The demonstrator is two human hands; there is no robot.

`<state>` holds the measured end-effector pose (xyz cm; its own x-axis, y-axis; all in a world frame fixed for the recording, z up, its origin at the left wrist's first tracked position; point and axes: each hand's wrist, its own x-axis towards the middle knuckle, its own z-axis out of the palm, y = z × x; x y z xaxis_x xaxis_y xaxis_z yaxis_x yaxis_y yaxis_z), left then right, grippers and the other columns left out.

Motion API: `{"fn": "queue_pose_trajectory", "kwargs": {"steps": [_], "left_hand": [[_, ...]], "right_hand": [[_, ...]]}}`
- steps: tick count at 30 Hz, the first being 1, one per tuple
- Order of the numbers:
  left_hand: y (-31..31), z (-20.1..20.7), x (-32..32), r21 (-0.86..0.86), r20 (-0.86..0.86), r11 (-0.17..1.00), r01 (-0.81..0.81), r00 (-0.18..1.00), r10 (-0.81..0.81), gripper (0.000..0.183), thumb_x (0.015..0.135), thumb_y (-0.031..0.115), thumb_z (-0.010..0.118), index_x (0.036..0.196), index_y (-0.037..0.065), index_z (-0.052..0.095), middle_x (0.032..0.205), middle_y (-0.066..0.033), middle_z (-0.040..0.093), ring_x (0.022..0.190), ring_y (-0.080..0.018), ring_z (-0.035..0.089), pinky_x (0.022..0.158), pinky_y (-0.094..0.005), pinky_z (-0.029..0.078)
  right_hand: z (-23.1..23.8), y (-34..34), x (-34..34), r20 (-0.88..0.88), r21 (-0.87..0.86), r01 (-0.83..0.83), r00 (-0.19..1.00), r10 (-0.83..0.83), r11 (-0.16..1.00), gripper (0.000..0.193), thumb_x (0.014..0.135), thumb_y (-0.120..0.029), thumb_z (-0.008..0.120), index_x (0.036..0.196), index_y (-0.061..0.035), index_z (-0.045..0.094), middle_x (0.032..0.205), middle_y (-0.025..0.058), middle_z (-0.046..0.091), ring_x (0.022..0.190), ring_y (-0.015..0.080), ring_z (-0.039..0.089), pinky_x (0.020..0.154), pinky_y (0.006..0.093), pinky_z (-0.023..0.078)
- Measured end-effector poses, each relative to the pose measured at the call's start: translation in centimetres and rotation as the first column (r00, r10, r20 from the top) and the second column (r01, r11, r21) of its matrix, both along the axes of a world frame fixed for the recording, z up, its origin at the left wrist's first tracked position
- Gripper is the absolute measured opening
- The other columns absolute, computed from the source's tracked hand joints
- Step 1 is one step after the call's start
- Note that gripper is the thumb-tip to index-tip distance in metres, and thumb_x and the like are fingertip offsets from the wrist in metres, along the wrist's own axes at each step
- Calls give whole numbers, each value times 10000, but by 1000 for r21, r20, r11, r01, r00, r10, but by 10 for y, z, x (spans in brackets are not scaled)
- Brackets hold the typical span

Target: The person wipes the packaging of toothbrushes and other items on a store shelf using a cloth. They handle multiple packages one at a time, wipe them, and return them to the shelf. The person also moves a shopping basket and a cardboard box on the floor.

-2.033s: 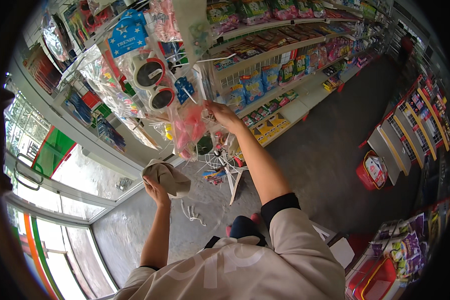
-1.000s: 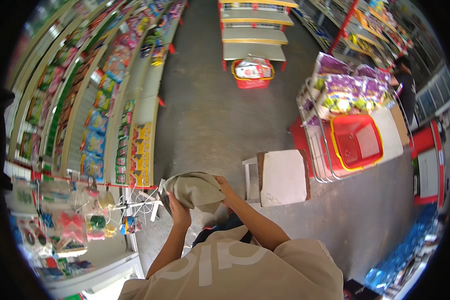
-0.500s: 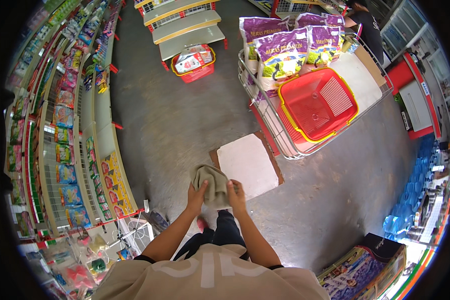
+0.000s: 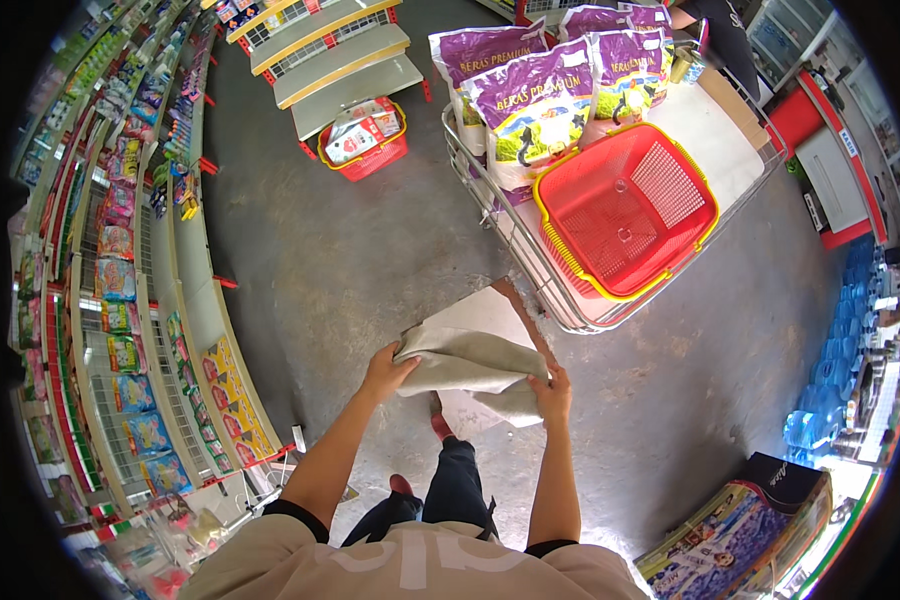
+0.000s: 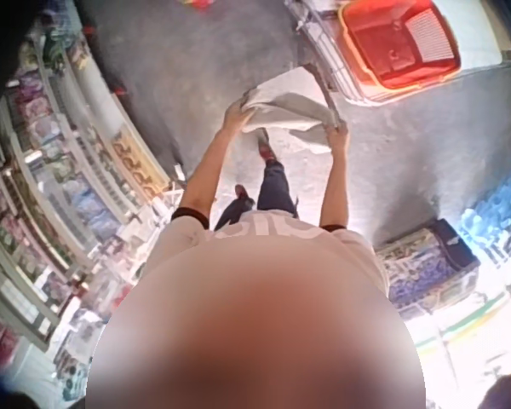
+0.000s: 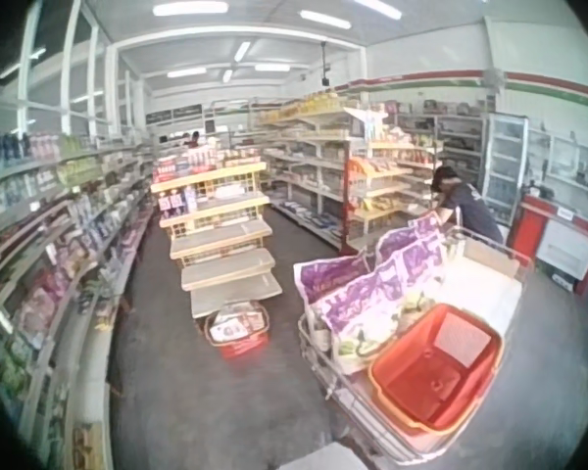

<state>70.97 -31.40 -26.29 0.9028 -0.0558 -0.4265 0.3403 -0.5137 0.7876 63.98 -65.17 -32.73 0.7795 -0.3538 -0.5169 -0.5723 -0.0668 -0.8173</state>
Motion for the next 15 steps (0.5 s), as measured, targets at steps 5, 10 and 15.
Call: {"fn": "queue_pose_trajectory", "kwargs": {"steps": [5,10,15], "left_hand": [[9,-32,22,-30,-120,997,68,990,-71,555,776,335,749,1197,6,601,1048,-211,684,975,-318,669,847,-389,509],[-14,-99,9,258,35,952,-164,986,160,781,766,407,759,1359,9,443,1186,-258,611,1120,-417,581,940,-465,469],[-25,-145,-8,192,-236,870,-455,838,491,901,766,476,776,1398,-18,366,1305,-249,547,1209,-357,546,986,-419,455]], "right_hand": [[-12,-15,5,-53,-195,-52,998,42,979,569,802,-235,763,1298,-84,530,1110,144,669,1021,288,629,851,396,502],[-46,5,13,-289,-551,-324,939,188,769,859,802,-544,696,1495,-201,322,1524,136,340,1404,352,283,1081,631,245],[-64,-3,22,-295,-632,-388,921,254,671,944,777,-562,718,1498,-139,278,1467,160,416,1348,360,383,1061,603,300]]}}
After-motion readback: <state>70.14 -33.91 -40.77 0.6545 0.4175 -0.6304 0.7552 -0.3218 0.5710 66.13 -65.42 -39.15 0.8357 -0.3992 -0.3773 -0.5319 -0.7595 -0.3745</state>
